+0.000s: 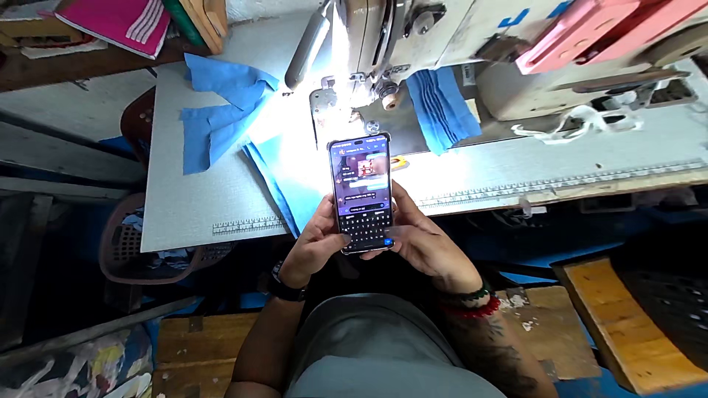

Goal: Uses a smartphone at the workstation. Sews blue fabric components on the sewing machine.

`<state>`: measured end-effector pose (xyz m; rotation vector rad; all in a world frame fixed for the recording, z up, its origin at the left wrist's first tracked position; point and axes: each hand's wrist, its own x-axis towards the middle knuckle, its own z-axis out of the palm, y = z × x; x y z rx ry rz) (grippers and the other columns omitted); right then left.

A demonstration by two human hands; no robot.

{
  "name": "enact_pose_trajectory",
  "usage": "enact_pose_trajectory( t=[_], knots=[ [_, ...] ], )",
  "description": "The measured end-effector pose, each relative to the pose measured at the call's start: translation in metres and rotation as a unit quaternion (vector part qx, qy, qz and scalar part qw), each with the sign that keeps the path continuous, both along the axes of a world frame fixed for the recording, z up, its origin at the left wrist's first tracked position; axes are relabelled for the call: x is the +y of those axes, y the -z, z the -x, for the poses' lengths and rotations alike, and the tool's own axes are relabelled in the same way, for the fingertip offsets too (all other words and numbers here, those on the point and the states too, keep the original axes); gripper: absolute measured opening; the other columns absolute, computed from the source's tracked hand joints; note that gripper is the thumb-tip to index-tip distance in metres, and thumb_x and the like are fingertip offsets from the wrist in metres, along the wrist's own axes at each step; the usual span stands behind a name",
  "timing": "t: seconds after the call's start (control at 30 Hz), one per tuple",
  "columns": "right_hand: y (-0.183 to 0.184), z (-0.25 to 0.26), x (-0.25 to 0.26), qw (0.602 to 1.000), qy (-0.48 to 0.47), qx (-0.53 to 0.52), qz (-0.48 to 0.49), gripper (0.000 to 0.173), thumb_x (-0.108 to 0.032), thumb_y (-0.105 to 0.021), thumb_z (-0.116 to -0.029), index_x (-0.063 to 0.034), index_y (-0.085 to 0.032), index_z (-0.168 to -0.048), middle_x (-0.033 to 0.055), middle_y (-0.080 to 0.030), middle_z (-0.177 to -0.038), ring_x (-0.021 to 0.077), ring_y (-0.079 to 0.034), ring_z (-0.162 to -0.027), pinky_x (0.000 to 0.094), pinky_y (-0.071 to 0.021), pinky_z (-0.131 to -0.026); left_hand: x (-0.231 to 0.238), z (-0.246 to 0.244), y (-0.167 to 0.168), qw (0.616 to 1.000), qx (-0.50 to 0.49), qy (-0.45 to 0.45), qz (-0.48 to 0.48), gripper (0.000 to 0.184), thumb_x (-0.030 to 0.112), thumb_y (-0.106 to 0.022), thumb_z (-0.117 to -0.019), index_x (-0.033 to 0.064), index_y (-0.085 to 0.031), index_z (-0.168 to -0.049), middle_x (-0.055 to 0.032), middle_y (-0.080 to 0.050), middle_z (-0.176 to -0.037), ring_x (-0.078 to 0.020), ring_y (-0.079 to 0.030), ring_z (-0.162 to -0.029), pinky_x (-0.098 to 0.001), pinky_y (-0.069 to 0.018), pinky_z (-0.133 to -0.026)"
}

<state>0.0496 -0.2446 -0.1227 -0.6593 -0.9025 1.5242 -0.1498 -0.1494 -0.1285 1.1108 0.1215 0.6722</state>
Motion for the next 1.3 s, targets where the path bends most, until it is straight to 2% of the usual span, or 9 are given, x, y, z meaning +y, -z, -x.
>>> enact_pose_trajectory(
  t=[0.1,0.17,0.3,0.47,0.63,0.7,0.77,0.87,1.3],
  knots=[
    [-0.0008,-0.0002,0.0018,0.999,-0.01,0.032,0.009,0.055,-0.013,-0.036,-0.1077,-0.0314,-0.025,-0.159,0.0103,-0.059,-0.139,0.0273,-0.071,-0.111,0.043,-0.0654,-0.081,0.0004,0.0,0.0002,1.0,-0.014,0.009,0.016,0.061,-0.009,-0.047,-0.0899,0.0119,-0.04,-0.147,-0.0038,-0.065,-0.131,-0.0141,-0.065,-0.116,-0.0398,-0.0534,-0.102],
    [-0.0001,0.0,0.0015,1.0,-0.009,0.023,0.003,0.059,-0.012,-0.043,-0.1068,-0.0323,-0.025,-0.159,0.0102,-0.06,-0.139,0.0271,-0.071,-0.111,0.0426,-0.0656,-0.081,0.0004,-0.0004,0.0002,0.999,-0.02,0.011,0.022,0.06,-0.008,-0.047,-0.0896,0.0119,-0.04,-0.146,-0.0036,-0.065,-0.131,-0.0138,-0.065,-0.117,-0.0393,-0.0533,-0.102],
    [0.0003,0.0011,-0.0004,0.999,-0.003,-0.032,-0.02,0.084,-0.001,-0.063,-0.0956,-0.032,-0.019,-0.16,0.0088,-0.058,-0.141,0.0267,-0.07,-0.113,0.0404,-0.0657,-0.083,0.0,-0.0014,0.0004,0.999,-0.032,0.014,0.026,0.062,-0.007,-0.048,-0.0891,0.0113,-0.039,-0.148,-0.0027,-0.063,-0.133,-0.013,-0.064,-0.118,-0.0382,-0.0524,-0.103],
    [-0.0003,0.0027,-0.0002,0.999,0.007,-0.046,-0.013,0.089,0.01,-0.058,-0.0924,-0.0314,-0.018,-0.16,0.0088,-0.058,-0.141,0.0265,-0.07,-0.114,0.0389,-0.0662,-0.081,0.0006,-0.002,0.002,0.999,-0.03,0.016,0.022,0.063,-0.007,-0.049,-0.0892,0.0107,-0.038,-0.149,-0.0035,-0.063,-0.134,-0.0134,-0.064,-0.119,-0.0384,-0.0521,-0.103],
    [0.0021,0.0,-0.0006,0.999,-0.009,-0.023,-0.028,0.091,0.004,-0.065,-0.0929,-0.032,-0.017,-0.161,0.0093,-0.058,-0.142,0.0272,-0.069,-0.115,0.0397,-0.0653,-0.084,0.0009,-0.0022,0.0028,0.999,-0.033,0.018,0.025,0.064,-0.007,-0.049,-0.0887,0.011,-0.038,-0.149,-0.0036,-0.063,-0.134,-0.0138,-0.063,-0.119,-0.0389,-0.052,-0.103],
    [0.0028,-0.0019,-0.0011,0.999,-0.017,-0.017,-0.032,0.087,0.0,-0.063,-0.0956,-0.0319,-0.016,-0.162,0.0092,-0.056,-0.144,0.0277,-0.068,-0.118,0.0416,-0.0648,-0.086,0.0011,-0.0016,0.0023,0.999,-0.031,0.018,0.025,0.064,-0.007,-0.048,-0.0888,0.0107,-0.038,-0.149,-0.0039,-0.062,-0.134,-0.014,-0.063,-0.119,-0.0392,-0.052,-0.103],
    [0.0019,-0.0038,-0.0016,0.999,-0.024,-0.007,-0.029,0.08,-0.004,-0.054,-0.0989,-0.0323,-0.015,-0.163,0.0084,-0.056,-0.145,0.0273,-0.067,-0.119,0.044,-0.0643,-0.088,0.0006,-0.001,0.0013,0.999,-0.03,0.017,0.028,0.064,-0.008,-0.048,-0.0888,0.0105,-0.038,-0.149,-0.0041,-0.063,-0.134,-0.0142,-0.063,-0.119,-0.0394,-0.0521,-0.104],
    [0.0009,-0.0043,-0.0013,0.999,-0.029,-0.005,-0.028,0.077,0.001,-0.043,-0.0996,-0.0324,-0.015,-0.163,0.0087,-0.057,-0.144,0.0267,-0.068,-0.117,0.0441,-0.0643,-0.087,0.0006,-0.0006,0.0009,0.999,-0.036,0.024,0.033,0.065,-0.008,-0.048,-0.0891,0.0118,-0.038,-0.15,-0.0041,-0.062,-0.135,-0.0146,-0.063,-0.119,-0.0399,-0.0519,-0.104],
    [0.0023,-0.0052,-0.0013,0.999,-0.027,-0.01,-0.027,0.077,0.002,-0.046,-0.0988,-0.0309,-0.017,-0.162,0.0107,-0.056,-0.144,0.0281,-0.068,-0.117,0.0444,-0.0644,-0.087,0.0008,-0.0009,0.0035,0.999,-0.03,0.026,0.037,0.064,-0.007,-0.049,-0.0895,0.0123,-0.038,-0.15,-0.0041,-0.062,-0.135,-0.0145,-0.063,-0.119,-0.0395,-0.0523,-0.103]
  ],
)
